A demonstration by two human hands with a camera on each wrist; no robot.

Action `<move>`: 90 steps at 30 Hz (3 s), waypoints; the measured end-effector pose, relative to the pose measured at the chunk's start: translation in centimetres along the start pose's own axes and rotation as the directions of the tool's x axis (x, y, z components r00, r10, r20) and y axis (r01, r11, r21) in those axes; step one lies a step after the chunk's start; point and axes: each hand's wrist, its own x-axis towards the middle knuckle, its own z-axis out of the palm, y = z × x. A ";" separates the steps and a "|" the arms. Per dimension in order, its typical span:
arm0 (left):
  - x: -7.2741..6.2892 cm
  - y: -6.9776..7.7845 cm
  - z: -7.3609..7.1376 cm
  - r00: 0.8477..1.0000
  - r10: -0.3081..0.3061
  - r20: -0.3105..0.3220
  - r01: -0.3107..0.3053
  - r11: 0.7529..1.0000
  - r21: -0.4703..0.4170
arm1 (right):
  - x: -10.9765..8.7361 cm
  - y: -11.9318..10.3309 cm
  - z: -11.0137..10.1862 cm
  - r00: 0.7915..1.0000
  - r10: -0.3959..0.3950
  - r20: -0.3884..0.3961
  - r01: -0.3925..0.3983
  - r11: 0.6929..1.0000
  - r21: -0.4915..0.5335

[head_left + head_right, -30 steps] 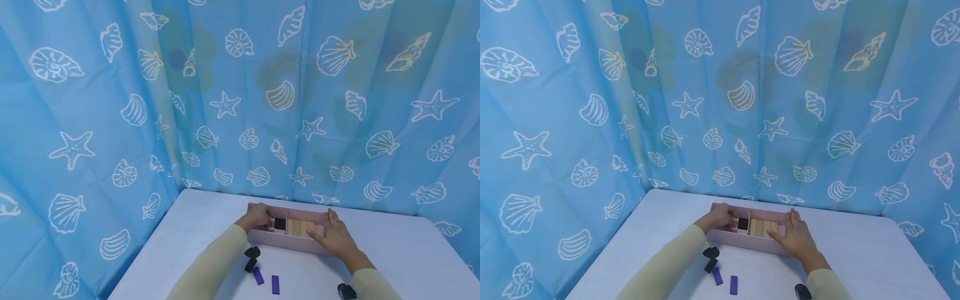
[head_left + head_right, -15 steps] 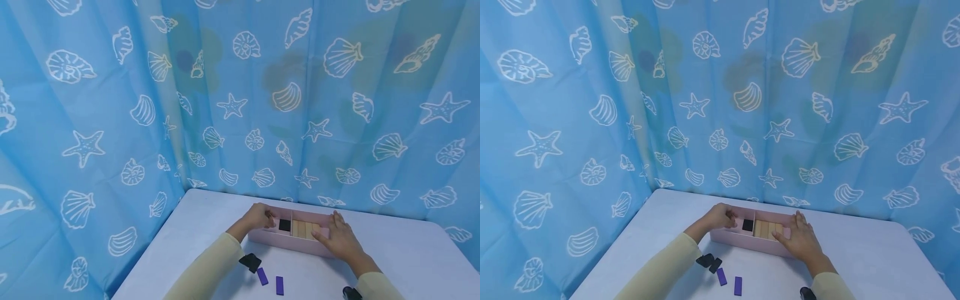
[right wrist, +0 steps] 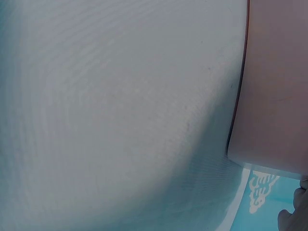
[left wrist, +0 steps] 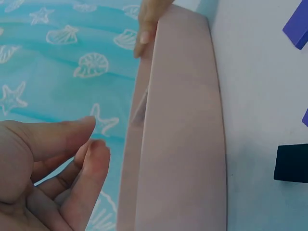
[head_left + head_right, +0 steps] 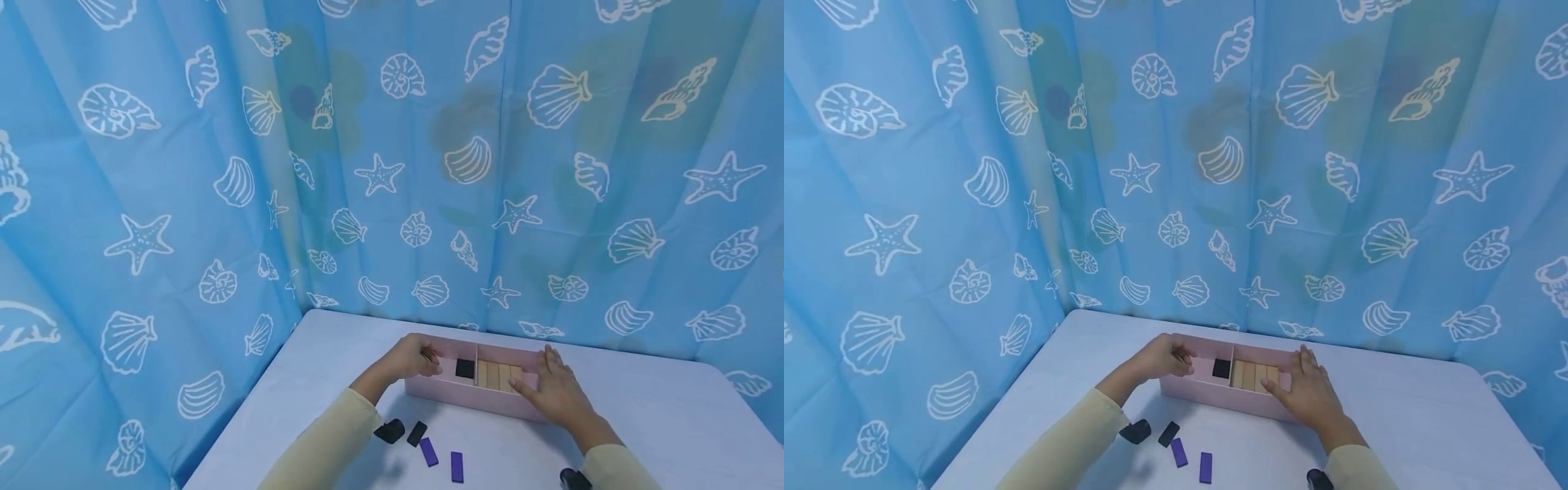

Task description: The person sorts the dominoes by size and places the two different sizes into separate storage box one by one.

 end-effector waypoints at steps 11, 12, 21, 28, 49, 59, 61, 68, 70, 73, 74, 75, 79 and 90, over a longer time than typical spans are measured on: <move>-2.1 0.1 0.4 0.994 0.064 0.088 -0.059 0.996 -0.060 | 0.0 0.4 0.1 0.999 -0.040 -0.016 0.040 0.999 0.009; -2.3 -0.1 0.4 0.994 0.063 0.090 -0.058 0.997 -0.057 | 0.1 0.4 0.2 0.999 -0.042 -0.019 0.042 0.999 0.009; -3.5 -2.4 0.1 0.991 0.027 0.133 -0.015 0.996 -0.089 | 0.4 0.0 0.0 0.999 -0.042 -0.023 0.042 0.999 0.002; -4.1 -4.1 0.7 0.983 -0.045 0.178 0.048 0.999 -0.012 | 0.4 0.3 0.5 1.000 -0.015 -0.007 0.015 1.000 0.003; -5.4 -6.5 2.2 0.953 -0.194 0.232 0.159 0.974 0.162 | 0.2 -0.2 -0.1 1.000 -0.003 0.020 0.003 1.000 0.017; -5.6 -7.2 2.4 0.962 -0.091 0.257 0.041 0.980 0.196 | 0.1 -0.1 0.1 1.000 -0.003 0.016 0.003 1.000 0.018; -5.5 -7.3 2.5 0.963 -0.080 0.256 0.030 0.981 0.192 | 0.2 -0.1 0.1 1.000 -0.003 0.015 0.003 1.000 0.014; -5.6 -7.5 2.5 0.967 -0.053 0.249 0.014 0.987 0.159 | 0.3 0.2 0.2 1.000 -0.002 0.005 0.002 1.000 0.006; -5.7 -7.6 2.6 0.968 -0.049 0.248 0.013 0.989 0.144 | 0.3 0.2 0.2 1.000 -0.003 0.004 0.003 1.000 0.011; -6.0 -7.5 2.6 0.969 -0.053 0.240 0.026 0.993 0.114 | 0.2 0.2 0.3 1.000 -0.003 0.005 0.003 1.000 0.007; -6.1 -7.5 2.6 0.970 -0.057 0.238 0.032 0.994 0.104 | 0.2 0.2 0.2 1.000 -0.006 0.005 0.006 1.000 0.005; -6.2 -7.4 2.6 0.970 -0.063 0.235 0.041 0.994 0.097 | 0.2 0.2 0.2 1.000 -0.008 0.004 0.008 1.000 0.006; -6.5 -7.4 2.5 0.972 -0.070 0.225 0.052 0.995 0.086 | 0.2 0.1 0.1 1.000 -0.013 -0.006 0.013 1.000 0.009; -6.5 -7.7 2.6 0.976 -0.061 0.211 0.061 0.998 0.006 | 0.4 0.4 0.4 1.000 -0.018 -0.016 0.018 1.000 0.002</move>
